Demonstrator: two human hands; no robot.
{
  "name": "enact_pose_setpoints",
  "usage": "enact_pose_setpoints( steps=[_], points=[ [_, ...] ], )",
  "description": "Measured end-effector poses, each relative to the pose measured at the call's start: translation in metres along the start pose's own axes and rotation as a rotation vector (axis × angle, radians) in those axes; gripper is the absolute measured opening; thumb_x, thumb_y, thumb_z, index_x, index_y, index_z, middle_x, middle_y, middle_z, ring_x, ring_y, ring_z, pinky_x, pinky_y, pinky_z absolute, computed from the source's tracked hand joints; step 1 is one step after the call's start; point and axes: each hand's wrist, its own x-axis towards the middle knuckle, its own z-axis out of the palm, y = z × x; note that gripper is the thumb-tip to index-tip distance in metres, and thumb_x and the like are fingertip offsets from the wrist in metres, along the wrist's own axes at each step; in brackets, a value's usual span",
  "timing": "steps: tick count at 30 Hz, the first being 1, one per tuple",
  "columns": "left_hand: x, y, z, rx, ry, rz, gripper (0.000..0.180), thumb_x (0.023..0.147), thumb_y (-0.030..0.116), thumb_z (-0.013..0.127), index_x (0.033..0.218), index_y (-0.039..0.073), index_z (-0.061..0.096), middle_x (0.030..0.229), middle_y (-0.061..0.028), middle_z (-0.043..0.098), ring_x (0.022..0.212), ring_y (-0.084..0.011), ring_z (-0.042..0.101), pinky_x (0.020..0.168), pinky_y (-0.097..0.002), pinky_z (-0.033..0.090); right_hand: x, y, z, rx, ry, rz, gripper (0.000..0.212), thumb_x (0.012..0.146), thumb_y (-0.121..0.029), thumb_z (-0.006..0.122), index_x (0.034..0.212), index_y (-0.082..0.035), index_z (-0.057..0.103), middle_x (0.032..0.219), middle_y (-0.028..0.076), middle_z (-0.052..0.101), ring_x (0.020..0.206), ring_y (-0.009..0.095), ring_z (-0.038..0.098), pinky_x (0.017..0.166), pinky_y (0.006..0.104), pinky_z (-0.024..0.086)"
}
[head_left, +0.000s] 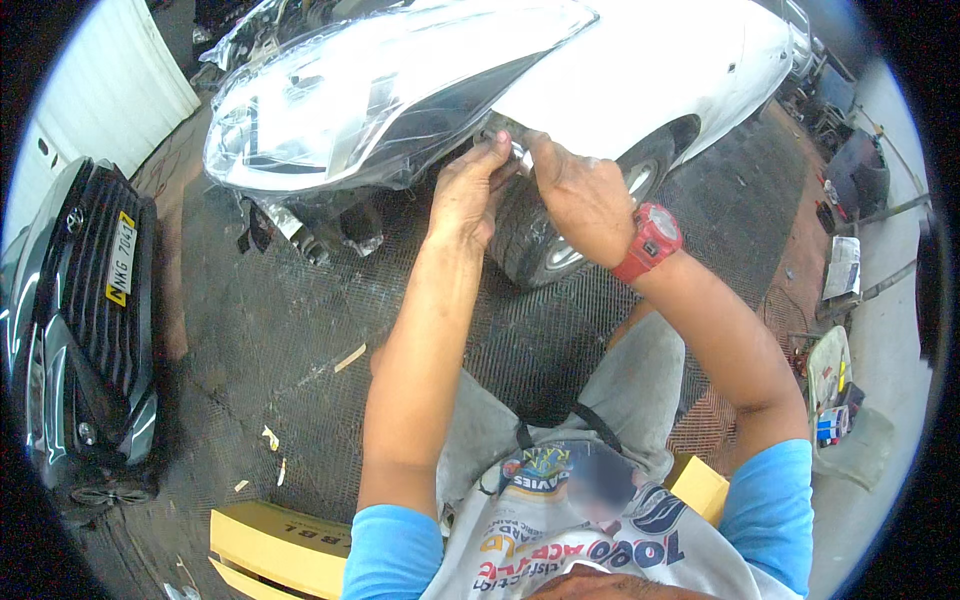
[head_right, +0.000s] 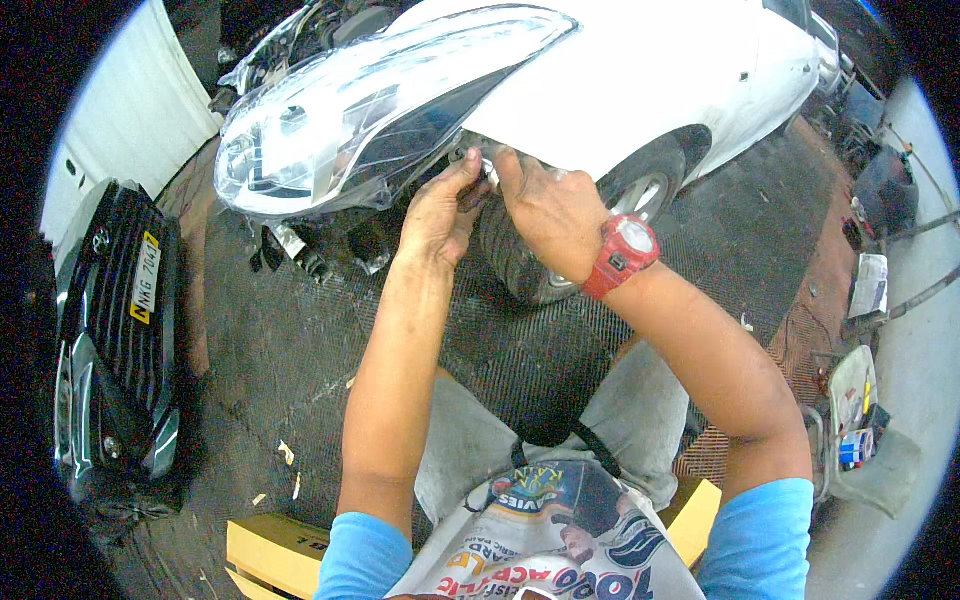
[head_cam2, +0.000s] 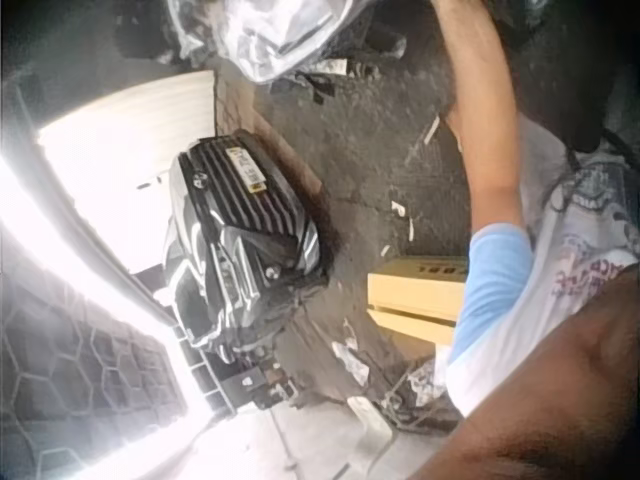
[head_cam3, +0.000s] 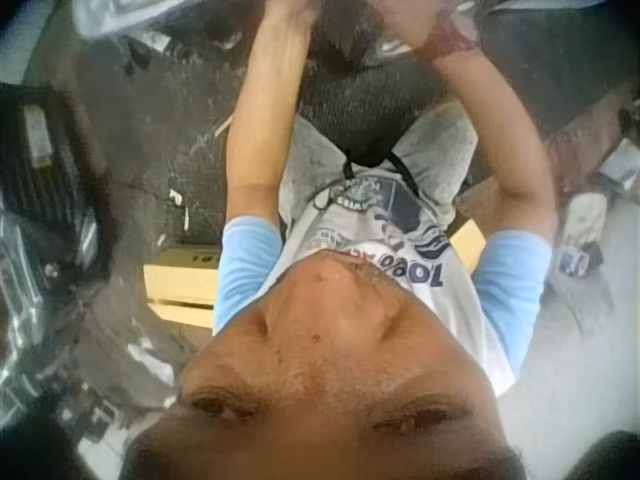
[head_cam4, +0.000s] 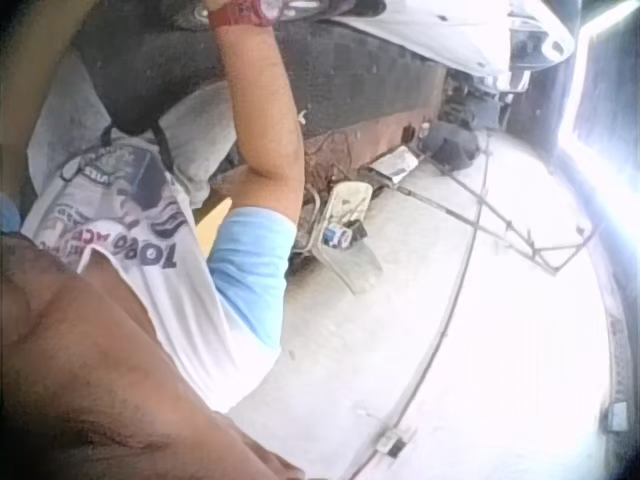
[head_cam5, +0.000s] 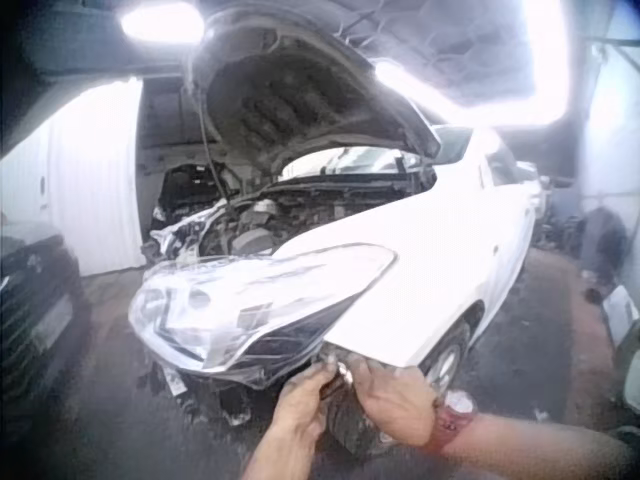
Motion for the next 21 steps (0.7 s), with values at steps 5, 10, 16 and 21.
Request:
enact_pose_setpoints(
  steps=[5, 10, 16, 21],
  points=[
    [0.002, 0.004, -0.011, -0.119, -0.145, -0.151, 0.03, 0.095, 0.031, 0.074, 0.114, 0.007, 0.07, 0.108, -0.0036, 0.068, 0.101, -0.0191, 0.059, 0.099, -0.0374, 0.043, 0.005, -0.036, -0.003, 1.323, -0.052, 0.585, 0.045, 0.087, -0.012, 0.064, 0.121, 0.009, 0.043, 0.101, 0.024, 0.07, 0.074, 0.035, 0.073, 0.056, 0.0428, 0.057],
    [0.003, 0.001, -0.005, 0.041, -0.042, 0.009, 0.027, 0.095, 0.03, 0.074, 0.111, 0.007, 0.07, 0.104, -0.0021, 0.068, 0.094, -0.0157, 0.058, 0.092, -0.0324, 0.045, 0.001, -0.006, -0.004, -0.093, 0.028, -0.044, 0.043, 0.088, -0.01, 0.064, 0.119, 0.007, 0.039, 0.097, 0.026, 0.069, 0.076, 0.04, 0.072, 0.06, 0.0451, 0.058],
    [-0.002, 0.002, -0.003, -0.08, -0.123, -0.092, 0.028, 0.095, 0.03, 0.074, 0.111, 0.006, 0.07, 0.103, -0.0021, 0.069, 0.088, -0.0154, 0.06, 0.088, -0.0315, 0.047, -0.001, -0.007, 0.019, 0.908, -0.059, 0.38, 0.042, 0.092, -0.011, 0.063, 0.118, 0.008, 0.037, 0.095, 0.027, 0.069, 0.082, 0.042, 0.072, 0.063, 0.0458, 0.057],
    [0.004, 0.005, -0.002, 0.053, -0.004, 0.003, 0.027, 0.094, 0.027, 0.076, 0.109, 0.006, 0.07, 0.101, -0.0036, 0.07, 0.092, -0.0163, 0.063, 0.09, -0.0326, 0.049, 0.005, -0.001, -0.009, -0.02, 0.005, -0.033, 0.043, 0.092, -0.012, 0.064, 0.117, 0.008, 0.036, 0.088, 0.025, 0.069, 0.078, 0.04, 0.072, 0.06, 0.045, 0.057]
  ],
)
